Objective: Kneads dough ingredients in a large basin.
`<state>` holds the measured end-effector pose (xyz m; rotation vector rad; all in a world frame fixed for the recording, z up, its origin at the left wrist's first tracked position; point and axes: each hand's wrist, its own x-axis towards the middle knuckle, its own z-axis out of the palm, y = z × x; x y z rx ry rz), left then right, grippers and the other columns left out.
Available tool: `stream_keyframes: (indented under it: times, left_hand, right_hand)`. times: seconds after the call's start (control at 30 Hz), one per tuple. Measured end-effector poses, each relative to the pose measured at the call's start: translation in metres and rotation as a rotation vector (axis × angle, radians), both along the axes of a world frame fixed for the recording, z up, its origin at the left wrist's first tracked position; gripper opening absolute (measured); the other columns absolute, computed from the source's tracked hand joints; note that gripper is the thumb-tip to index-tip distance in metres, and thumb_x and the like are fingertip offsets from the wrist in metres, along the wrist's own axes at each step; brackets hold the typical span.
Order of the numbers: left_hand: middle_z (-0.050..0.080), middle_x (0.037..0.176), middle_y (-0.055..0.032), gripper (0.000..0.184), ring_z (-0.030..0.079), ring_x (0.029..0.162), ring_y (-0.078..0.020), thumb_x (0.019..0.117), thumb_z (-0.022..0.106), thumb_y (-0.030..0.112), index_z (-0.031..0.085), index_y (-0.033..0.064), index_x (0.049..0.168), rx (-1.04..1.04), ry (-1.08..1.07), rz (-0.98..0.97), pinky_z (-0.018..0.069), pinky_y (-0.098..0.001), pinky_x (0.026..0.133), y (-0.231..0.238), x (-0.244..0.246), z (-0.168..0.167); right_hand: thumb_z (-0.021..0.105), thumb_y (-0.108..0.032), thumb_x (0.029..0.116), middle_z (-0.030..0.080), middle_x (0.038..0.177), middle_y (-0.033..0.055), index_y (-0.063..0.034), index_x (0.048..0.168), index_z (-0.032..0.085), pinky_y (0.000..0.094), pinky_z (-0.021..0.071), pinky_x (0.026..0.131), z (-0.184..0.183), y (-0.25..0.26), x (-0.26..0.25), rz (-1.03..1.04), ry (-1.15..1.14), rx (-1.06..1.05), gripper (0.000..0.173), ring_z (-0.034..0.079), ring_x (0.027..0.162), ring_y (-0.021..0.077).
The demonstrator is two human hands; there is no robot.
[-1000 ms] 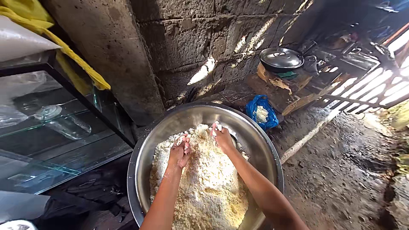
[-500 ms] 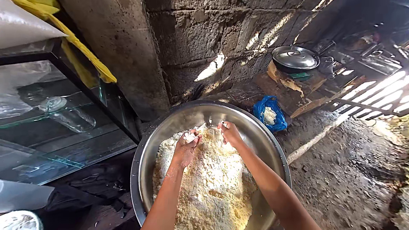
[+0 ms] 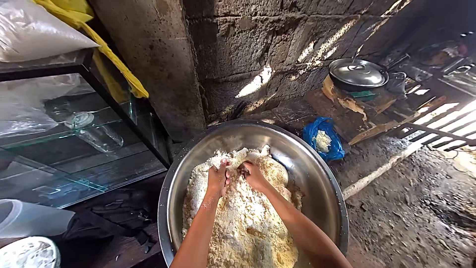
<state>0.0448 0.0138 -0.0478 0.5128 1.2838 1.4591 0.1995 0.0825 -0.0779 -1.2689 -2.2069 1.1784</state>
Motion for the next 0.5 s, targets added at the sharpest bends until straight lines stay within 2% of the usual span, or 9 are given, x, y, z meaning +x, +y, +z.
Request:
stream_keyframes:
  times: [0.1, 0.2, 0.27, 0.3, 0.33, 0.37, 0.43, 0.47, 0.5]
  left_hand:
    - [0.041, 0.048, 0.0023, 0.045, 0.037, 0.035, -0.0053, 0.1126, 0.036, 0.032, 0.058, -0.0011, 0.091, -0.027, 0.032, 0.059, 0.0341, -0.0193, 0.034, 0.001, 0.002, 0.000]
    - [0.046, 0.048, 0.0013, 0.062, 0.039, 0.036, -0.0062, 0.1125, 0.026, 0.042, 0.065, -0.0013, 0.091, -0.046, 0.108, 0.084, 0.0343, -0.0207, 0.037, -0.002, 0.001, 0.004]
    - [0.059, 0.065, -0.0030, 0.064, 0.048, 0.047, -0.0086, 0.1113, 0.025, 0.047, 0.068, 0.0008, 0.101, -0.085, 0.089, 0.090, 0.0407, -0.0227, 0.045, -0.003, -0.004, 0.010]
    - [0.066, 0.083, -0.0070, 0.058, 0.058, 0.061, -0.0119, 0.1118, 0.028, 0.044, 0.066, 0.0007, 0.112, -0.071, 0.048, 0.069, 0.0480, -0.0256, 0.055, -0.005, -0.008, 0.012]
    - [0.068, 0.101, -0.0106, 0.047, 0.065, 0.077, -0.0157, 0.1126, 0.034, 0.035, 0.063, -0.0011, 0.121, -0.014, -0.009, 0.050, 0.0542, -0.0288, 0.067, -0.006, -0.012, 0.012]
    - [0.068, 0.113, -0.0133, 0.034, 0.069, 0.089, -0.0178, 0.1116, 0.041, 0.021, 0.059, -0.0036, 0.127, 0.056, -0.063, 0.034, 0.0578, -0.0305, 0.078, -0.006, -0.016, 0.010]
    - [0.066, 0.125, -0.0180, 0.029, 0.070, 0.099, -0.0207, 0.1041, 0.048, -0.004, 0.057, -0.0083, 0.132, 0.142, -0.143, 0.043, 0.0579, -0.0317, 0.090, -0.005, -0.022, 0.006]
    - [0.064, 0.130, -0.0192, 0.031, 0.070, 0.103, -0.0221, 0.1020, 0.047, -0.010, 0.057, -0.0090, 0.132, 0.154, -0.169, 0.054, 0.0572, -0.0324, 0.093, -0.005, -0.024, 0.005]
    - [0.063, 0.132, -0.0202, 0.033, 0.070, 0.106, -0.0239, 0.1012, 0.045, -0.012, 0.056, -0.0093, 0.132, 0.159, -0.186, 0.067, 0.0567, -0.0335, 0.095, -0.005, -0.025, 0.005]
  right_hand:
    - [0.049, -0.008, 0.1020, 0.066, 0.128, 0.0161, -0.0022, 0.129, 0.065, 0.0406, 0.0492, 0.103, 0.009, -0.021, 0.004, -0.025, 0.142, -0.024, 0.031, 0.063, 0.118, 0.0219]
    - [0.052, -0.022, 0.1059, 0.071, 0.111, 0.0128, -0.0014, 0.123, 0.068, 0.0374, 0.0549, 0.093, 0.020, -0.024, 0.003, -0.157, 0.235, -0.004, 0.031, 0.068, 0.100, 0.0171]
    - [0.053, -0.027, 0.1067, 0.066, 0.084, 0.0076, 0.0008, 0.105, 0.070, 0.0335, 0.0511, 0.069, 0.031, -0.017, 0.001, -0.336, 0.333, -0.037, 0.033, 0.059, 0.071, 0.0128]
    - [0.052, -0.029, 0.1076, 0.060, 0.074, 0.0047, 0.0017, 0.094, 0.069, 0.0304, 0.0459, 0.062, 0.039, -0.013, 0.000, -0.436, 0.405, -0.097, 0.037, 0.052, 0.062, 0.0105]
    - [0.051, -0.032, 0.1085, 0.060, 0.070, 0.0032, 0.0021, 0.091, 0.069, 0.0278, 0.0452, 0.058, 0.048, -0.009, 0.001, -0.514, 0.484, -0.179, 0.042, 0.052, 0.059, 0.0091]
    - [0.050, -0.035, 0.1089, 0.059, 0.068, 0.0020, 0.0009, 0.090, 0.067, 0.0264, 0.0468, 0.057, 0.057, -0.004, 0.002, -0.561, 0.565, -0.278, 0.044, 0.053, 0.058, 0.0088]
    - [0.048, -0.027, 0.1097, 0.059, 0.078, 0.0031, -0.0027, 0.106, 0.062, 0.0328, 0.0541, 0.068, 0.069, 0.006, 0.011, -0.517, 0.716, -0.484, 0.028, 0.057, 0.066, 0.0129]
    - [0.044, -0.016, 0.1091, 0.063, 0.090, 0.0053, -0.0036, 0.114, 0.060, 0.0370, 0.0570, 0.078, 0.071, 0.011, 0.018, -0.424, 0.764, -0.533, 0.020, 0.062, 0.075, 0.0152]
    - [0.041, -0.005, 0.1068, 0.066, 0.109, 0.0089, -0.0023, 0.125, 0.058, 0.0384, 0.0565, 0.088, 0.072, 0.015, 0.025, -0.305, 0.752, -0.521, 0.026, 0.066, 0.091, 0.0174]
